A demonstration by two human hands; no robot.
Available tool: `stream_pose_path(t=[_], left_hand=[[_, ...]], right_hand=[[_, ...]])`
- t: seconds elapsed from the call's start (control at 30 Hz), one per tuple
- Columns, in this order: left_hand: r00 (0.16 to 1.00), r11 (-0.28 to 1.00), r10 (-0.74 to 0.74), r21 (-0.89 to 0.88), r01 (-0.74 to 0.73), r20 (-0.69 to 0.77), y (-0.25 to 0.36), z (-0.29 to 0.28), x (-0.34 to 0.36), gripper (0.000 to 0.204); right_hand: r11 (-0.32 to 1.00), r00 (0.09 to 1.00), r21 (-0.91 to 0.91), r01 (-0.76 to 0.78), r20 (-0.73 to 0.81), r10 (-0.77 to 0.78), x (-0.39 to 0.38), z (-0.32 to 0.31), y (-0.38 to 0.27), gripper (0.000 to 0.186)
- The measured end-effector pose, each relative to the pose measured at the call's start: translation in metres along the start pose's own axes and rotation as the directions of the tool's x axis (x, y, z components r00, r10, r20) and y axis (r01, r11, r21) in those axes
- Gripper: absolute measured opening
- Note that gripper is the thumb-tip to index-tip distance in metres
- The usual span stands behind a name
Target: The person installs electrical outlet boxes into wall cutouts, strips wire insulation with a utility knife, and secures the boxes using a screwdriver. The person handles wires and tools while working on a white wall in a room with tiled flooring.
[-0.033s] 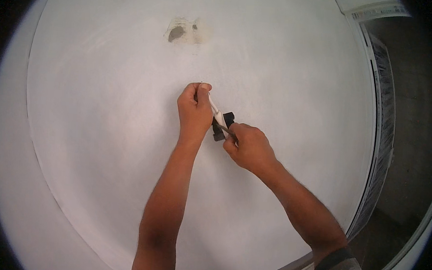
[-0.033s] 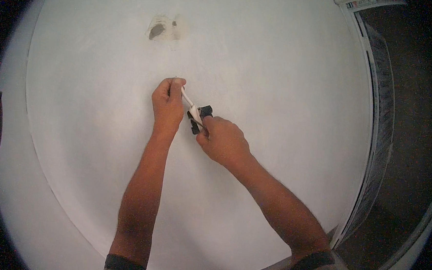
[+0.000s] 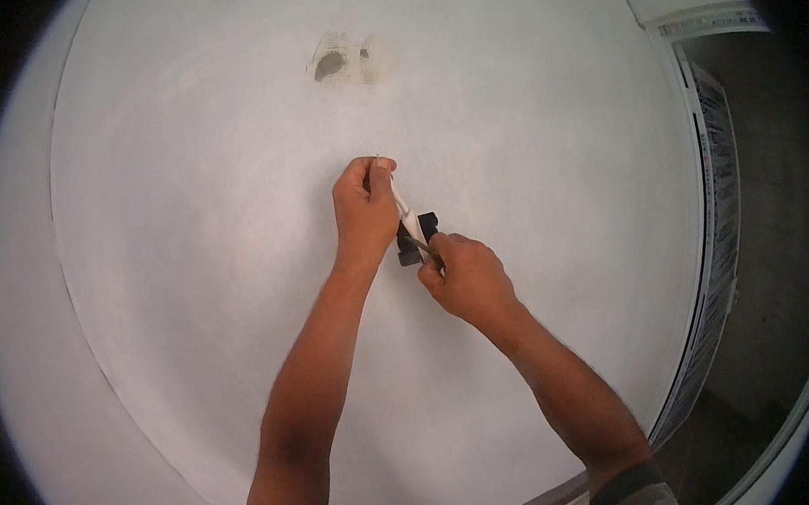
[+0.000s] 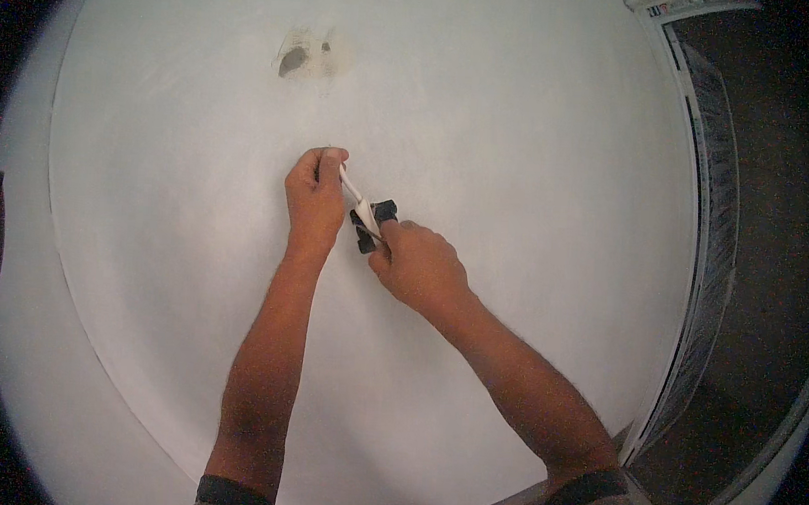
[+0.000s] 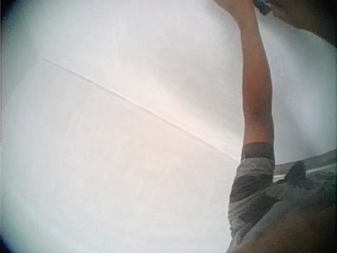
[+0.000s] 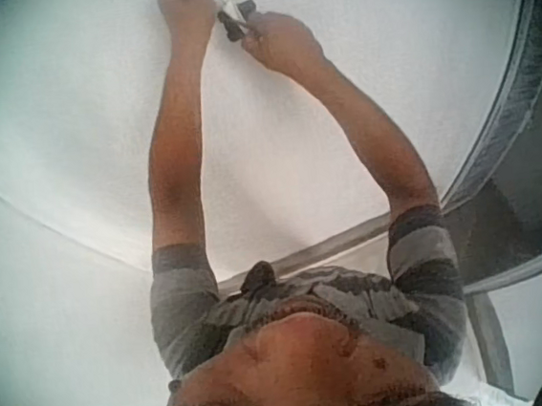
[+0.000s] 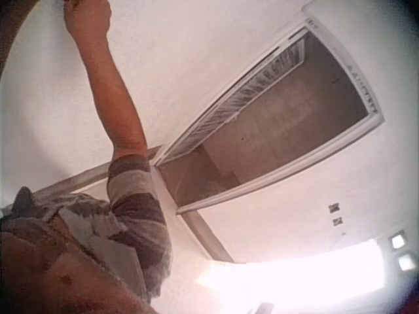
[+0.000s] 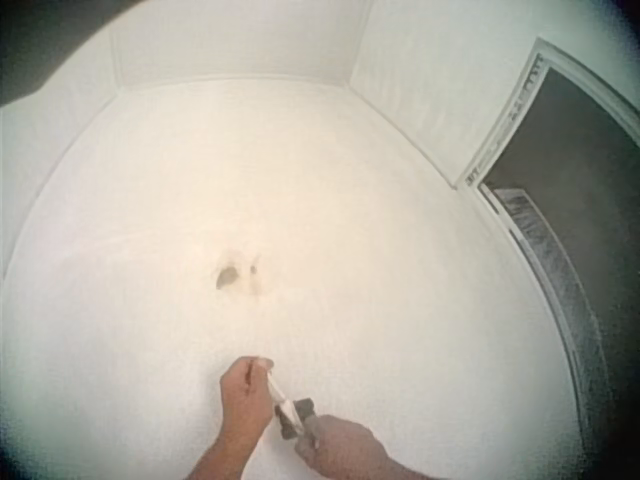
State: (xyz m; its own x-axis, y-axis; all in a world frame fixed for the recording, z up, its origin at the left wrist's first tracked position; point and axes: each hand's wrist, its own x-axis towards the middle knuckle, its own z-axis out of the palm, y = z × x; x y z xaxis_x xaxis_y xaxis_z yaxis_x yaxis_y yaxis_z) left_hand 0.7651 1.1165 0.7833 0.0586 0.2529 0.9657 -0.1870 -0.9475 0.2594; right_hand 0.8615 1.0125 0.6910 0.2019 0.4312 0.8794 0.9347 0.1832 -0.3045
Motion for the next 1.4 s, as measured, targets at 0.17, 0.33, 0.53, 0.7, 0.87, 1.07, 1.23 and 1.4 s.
stream_pose_path(t=[0.17, 0.33, 0.53, 0.7, 0.87, 1.07, 1.23, 1.4], left_hand=[[0.992, 0.992, -0.122, 0.029, 0.122, 0.016, 0.001, 0.005, 0.009, 0.026], [0.981, 0.981, -0.192, -0.018, 0.192, 0.022, -0.006, 0.010, 0.015, 0.026], [0.963, 0.993, 0.040, 0.100, -0.069, 0.267, -0.008, 0.015, -0.011, 0.019], [0.872, 0.927, 0.180, 0.218, -0.305, 0.455, 0.001, 0.016, 0.004, 0.020], [0.806, 0.935, 0.072, 0.241, -0.259, 0.588, 0.016, 0.020, 0.012, 0.020], [0.872, 0.955, 0.204, 0.107, -0.277, 0.445, -0.009, 0.005, 0.007, 0.017], [0.877, 0.966, 0.233, 0.008, -0.260, 0.420, -0.020, -0.008, 0.011, 0.014], [0.872, 0.964, 0.263, -0.072, -0.256, 0.412, -0.025, -0.005, 0.017, 0.014]], right_hand=[[0.996, 0.995, -0.058, -0.061, 0.074, 0.065, -0.020, -0.003, 0.027, 0.017], [0.985, 0.977, 0.130, -0.117, 0.195, 0.090, -0.060, 0.015, 0.073, 0.027], [0.906, 0.991, 0.414, -0.088, -0.056, 0.122, -0.043, -0.034, 0.062, 0.031], [0.970, 0.998, 0.236, 0.059, -0.026, -0.054, -0.012, -0.018, 0.051, 0.035], [0.993, 0.994, 0.118, 0.027, 0.099, -0.039, 0.004, 0.005, 0.049, 0.047], [0.995, 0.946, -0.099, 0.021, 0.324, 0.013, 0.009, 0.001, 0.034, 0.065], [0.961, 0.853, -0.270, 0.054, 0.513, 0.096, 0.025, -0.016, 0.014, 0.073], [0.952, 0.785, -0.278, 0.124, 0.614, 0.077, 0.051, -0.012, 0.021, 0.044]])
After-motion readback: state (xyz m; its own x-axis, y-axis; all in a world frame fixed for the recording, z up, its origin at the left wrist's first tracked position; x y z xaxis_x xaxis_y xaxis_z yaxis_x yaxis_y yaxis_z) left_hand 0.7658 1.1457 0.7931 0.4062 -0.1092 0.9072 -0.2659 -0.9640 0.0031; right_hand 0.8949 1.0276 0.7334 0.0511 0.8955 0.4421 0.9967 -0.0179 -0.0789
